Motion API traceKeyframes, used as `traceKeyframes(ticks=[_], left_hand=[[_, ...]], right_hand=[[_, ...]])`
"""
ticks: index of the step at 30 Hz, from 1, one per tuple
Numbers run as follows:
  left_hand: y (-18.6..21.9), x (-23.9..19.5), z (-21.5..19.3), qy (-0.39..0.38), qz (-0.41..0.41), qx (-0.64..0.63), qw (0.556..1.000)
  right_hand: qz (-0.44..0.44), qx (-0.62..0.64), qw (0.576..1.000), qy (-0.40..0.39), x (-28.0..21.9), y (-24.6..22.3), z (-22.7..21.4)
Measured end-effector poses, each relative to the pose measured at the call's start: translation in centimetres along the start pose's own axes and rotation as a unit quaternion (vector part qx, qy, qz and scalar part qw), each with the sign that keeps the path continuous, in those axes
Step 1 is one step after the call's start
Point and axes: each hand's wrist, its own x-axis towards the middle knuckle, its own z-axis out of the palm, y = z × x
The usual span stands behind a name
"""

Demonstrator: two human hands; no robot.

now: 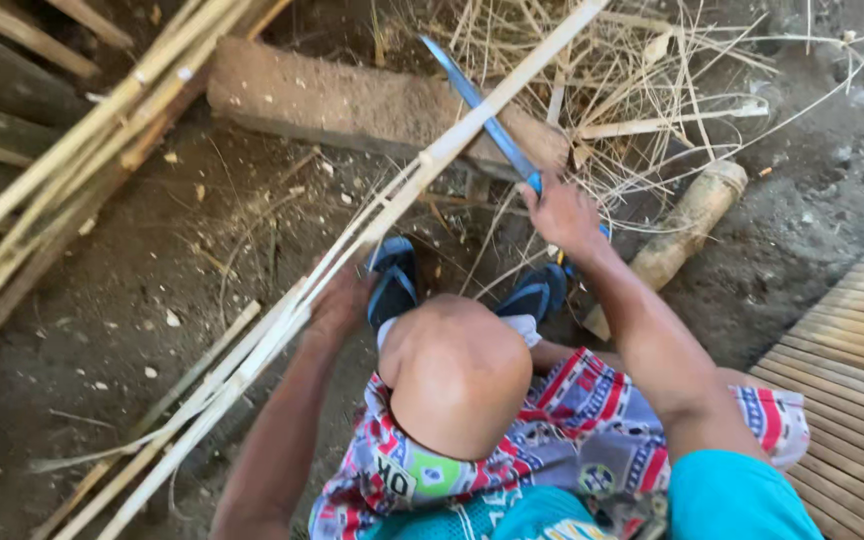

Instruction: The person sits on the ground and uses a machete to shave thin strips from bamboo poles, repeatedly drawing the blade along the pole to remove the outer layer. The person handles multiple bamboo poles one at a time, rotating them as needed, and discards the shavings onto the ground.

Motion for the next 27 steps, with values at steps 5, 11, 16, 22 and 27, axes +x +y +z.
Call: traceKeyframes(ticks=[5,11,16,22,27], left_hand=[[4.9,2.8,-2.5,0.047,0.224,-0.279,0.933],[4.8,11.5,-0.3,0.035,0.026,-0.131,0.99],[3.9,12.0,3.7,-0.105,-0.033,-0.132,0.985],[1.1,4.6,2.7,-0.149,-0.101,-0.14,0.974],[-0.3,0.2,-2.6,-0.226,-0.148,-0.09,0.959]], right_hand=[[0.036,-0.001,0.998,-0.057,-0.3,-0.4,0.5],[-0.03,-0.012,0.999,0.02,-1.4,-0.7,-0.9],[0.031,0.048,0.996,-0.069,-2.0,-2.9,-0.3],[-0.071,-0.046,0.99,-0.113,-0.2,-1.3,-2.0],[-0.004,0.004,1.0,-0.008,-0.6,1.2,-3.4]])
